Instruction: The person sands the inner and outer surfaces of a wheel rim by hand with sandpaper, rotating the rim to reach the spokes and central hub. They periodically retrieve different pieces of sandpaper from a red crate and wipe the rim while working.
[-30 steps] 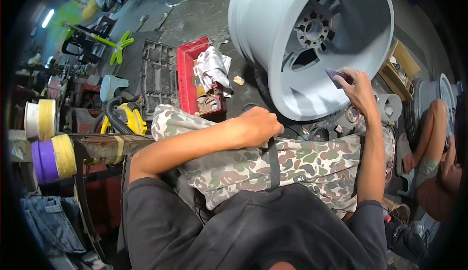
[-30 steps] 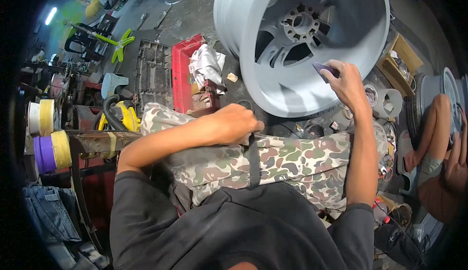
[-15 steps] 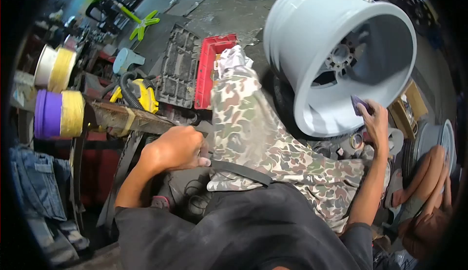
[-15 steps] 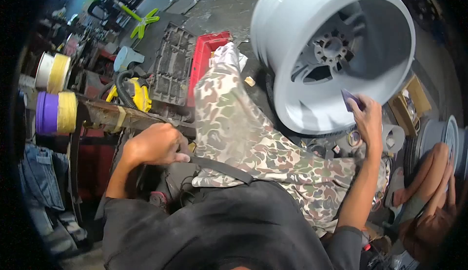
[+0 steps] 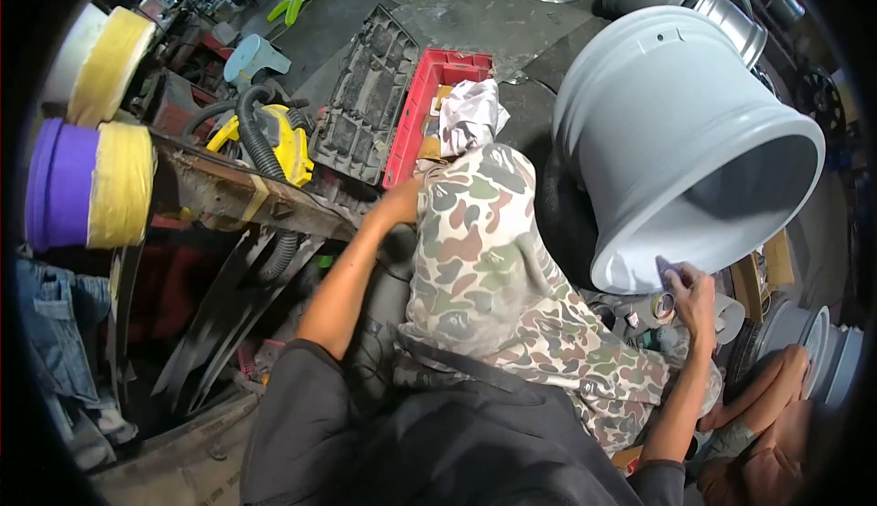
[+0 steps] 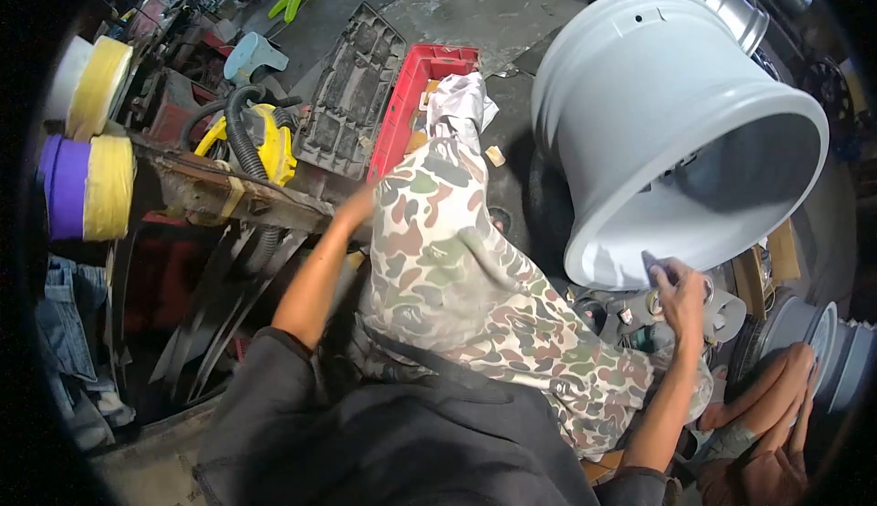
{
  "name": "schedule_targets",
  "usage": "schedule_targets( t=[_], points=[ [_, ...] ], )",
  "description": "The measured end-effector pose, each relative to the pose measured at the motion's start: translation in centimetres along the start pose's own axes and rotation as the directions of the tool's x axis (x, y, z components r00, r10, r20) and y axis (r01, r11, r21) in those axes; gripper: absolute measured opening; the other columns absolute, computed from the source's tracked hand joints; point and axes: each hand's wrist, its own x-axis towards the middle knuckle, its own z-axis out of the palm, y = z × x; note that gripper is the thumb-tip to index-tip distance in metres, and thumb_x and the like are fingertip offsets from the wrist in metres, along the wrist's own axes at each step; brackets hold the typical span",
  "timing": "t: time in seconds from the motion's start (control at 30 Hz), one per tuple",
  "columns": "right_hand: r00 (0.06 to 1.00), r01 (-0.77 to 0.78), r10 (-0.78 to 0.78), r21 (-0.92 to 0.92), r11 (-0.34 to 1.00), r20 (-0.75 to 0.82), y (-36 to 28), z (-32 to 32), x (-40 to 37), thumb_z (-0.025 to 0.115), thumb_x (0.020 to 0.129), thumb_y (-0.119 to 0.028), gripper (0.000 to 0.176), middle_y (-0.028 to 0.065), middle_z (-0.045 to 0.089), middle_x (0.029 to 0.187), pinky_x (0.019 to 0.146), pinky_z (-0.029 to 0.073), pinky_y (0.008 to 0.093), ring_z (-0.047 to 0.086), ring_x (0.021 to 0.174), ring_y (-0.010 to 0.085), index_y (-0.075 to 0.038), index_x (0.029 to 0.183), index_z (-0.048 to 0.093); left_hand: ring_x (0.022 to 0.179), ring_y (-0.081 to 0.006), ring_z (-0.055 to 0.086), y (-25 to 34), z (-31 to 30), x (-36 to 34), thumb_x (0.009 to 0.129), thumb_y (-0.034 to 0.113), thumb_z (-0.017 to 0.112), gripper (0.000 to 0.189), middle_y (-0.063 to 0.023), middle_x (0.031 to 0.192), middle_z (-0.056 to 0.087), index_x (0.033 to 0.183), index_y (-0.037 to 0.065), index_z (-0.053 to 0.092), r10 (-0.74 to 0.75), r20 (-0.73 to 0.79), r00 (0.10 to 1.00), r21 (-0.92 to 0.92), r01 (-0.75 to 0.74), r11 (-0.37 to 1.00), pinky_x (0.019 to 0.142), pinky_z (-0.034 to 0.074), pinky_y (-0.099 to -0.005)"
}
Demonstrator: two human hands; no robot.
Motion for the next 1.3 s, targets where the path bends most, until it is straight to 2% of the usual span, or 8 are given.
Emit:
schedule_targets(
  t=[0.1, 0.13, 0.2, 0.4, 0.6, 0.77, 1.0, 1.3],
  points=[
    [0.991, -0.033, 0.021, 0.084, 0.996, 0.13, 0.5, 2.7, -0.6, 0.068, 0.088, -0.013, 0.017, 0.0166, 0.066, 0.07, 0.065, 0.049, 0.0358, 0.063, 0.064, 0.0204, 0.004, 0.092, 0.071, 0.104, -0.0467, 0.065, -18.7, 6.4, 0.1, 0.083, 0.022, 0.065, 0.035, -0.0328, 0.11, 0.065, 0.103, -0.006, 0.069, -0.097, -0.032, 0.995, 0.077, 0.099, 0.992, 0.085, 0.053, -0.0498],
    [0.984, -0.038, 0.024, 0.082, 0.996, 0.176, 0.8, 3.4, -0.9, 0.068, 0.087, -0.012, 0.016, 0.0176, 0.066, 0.07, 0.064, 0.048, 0.0371, 0.063, 0.064, 0.0229, 0.004, 0.091, 0.071, 0.093, -0.047, 0.067, -17.7, 7.7, 1.2, 0.089, 0.031, 0.065, 0.039, -0.0315, 0.102, 0.068, 0.098, -0.007, 0.071, -0.378, 0.075, 0.923, 0.333, 0.334, 0.882, 0.081, 0.054, -0.0501],
    [0.984, 0.103, -0.098, -0.026, 0.994, 0.148, 2.4, 5.1, -1.8, 0.068, 0.086, -0.012, 0.017, 0.0207, 0.063, 0.069, 0.062, 0.046, 0.0399, 0.06, 0.061, 0.0312, 0.005, 0.088, 0.069, 0.08, -0.0338, 0.071, -13.1, 7.3, 0.6, 0.096, 0.037, 0.063, 0.045, -0.0239, 0.091, 0.072, 0.096, -0.007, 0.071, -0.682, -0.052, 0.73, -0.065, 0.679, 0.732, 0.074, 0.056, -0.043],
    [0.931, 0.241, -0.17, -0.196, 0.95, 0.322, 3.4, 7.9, -5.4, 0.072, 0.079, -0.012, 0.018, 0.0231, 0.066, 0.08, 0.068, 0.05, 0.0465, 0.063, 0.073, 0.0419, 0.001, 0.091, 0.069, 0.091, -0.0275, 0.069, -11.5, 9.2, 2.2, 0.096, 0.033, 0.064, 0.042, -0.0159, 0.103, 0.071, 0.114, -0.005, 0.064, -0.598, 0.412, 0.687, -0.384, 0.726, 0.57, 0.084, 0.054, -0.0386],
    [0.791, 0.394, -0.178, -0.265, 0.88, 0.585, 2.3, 14.1, -5.8, 0.067, 0.08, -0.018, 0.015, 0.0218, 0.069, 0.081, 0.071, 0.054, 0.0494, 0.068, 0.077, 0.0398, -0.005, 0.085, 0.072, 0.086, -0.023, 0.069, -6.5, 11.8, 8.9, 0.095, 0.037, 0.066, 0.047, -0.012, 0.102, 0.073, 0.119, -0.003, 0.064, -0.306, 0.587, 0.75, -0.385, 0.591, 0.709, 0.083, 0.056, -0.0376],
    [0.73, 0.556, -0.315, -0.259, 0.79, 0.607, 3.1, 21.3, -4.5, 0.058, 0.083, -0.014, 0.017, 0.0197, 0.07, 0.078, 0.064, 0.057, 0.0454, 0.071, 0.068, 0.0353, -0.005, 0.077, 0.072, 0.106, -0.0309, 0.064, -7.5, 17.3, 14.9, 0.095, 0.033, 0.065, 0.036, -0.0201, 0.123, 0.059, 0.115, 0.003, 0.07, -0.135, 0.267, 0.954, 0.423, 0.01, 0.906, 0.093, 0.054, -0.0397],
    [0.791, 0.531, -0.36, -0.263, 0.805, 0.495, 3.9, 26.7, -4.6, 0.058, 0.082, -0.019, 0.019, 0.0178, 0.066, 0.067, 0.067, 0.056, 0.0455, 0.069, 0.067, 0.0348, -0.005, 0.072, 0.065, 0.122, -0.0448, 0.05, -12.3, 22.9, 20.3, 0.094, 0.033, 0.06, 0.033, -0.0236, 0.142, 0.036, 0.125, 0.02, 0.066, -0.28, 0.172, 0.944, 0.701, 0.082, 0.709, 0.101, 0.048, -0.0528],
    [0.817, 0.443, -0.243, -0.301, 0.844, 0.522, 0.9, 27.2, -3.1, 0.057, 0.083, -0.017, 0.019, 0.024, 0.067, 0.08, 0.067, 0.056, 0.0457, 0.069, 0.074, 0.0366, -0.001, 0.082, 0.066, 0.107, -0.0341, 0.064, -12.9, 20.6, 20.3, 0.088, 0.006, 0.058, 0.019, -0.0225, 0.125, 0.057, 0.09, -0.002, 0.075, -0.119, 0.173, 0.978, 0.636, -0.019, 0.772, 0.087, 0.057, -0.0418]
  ],
)
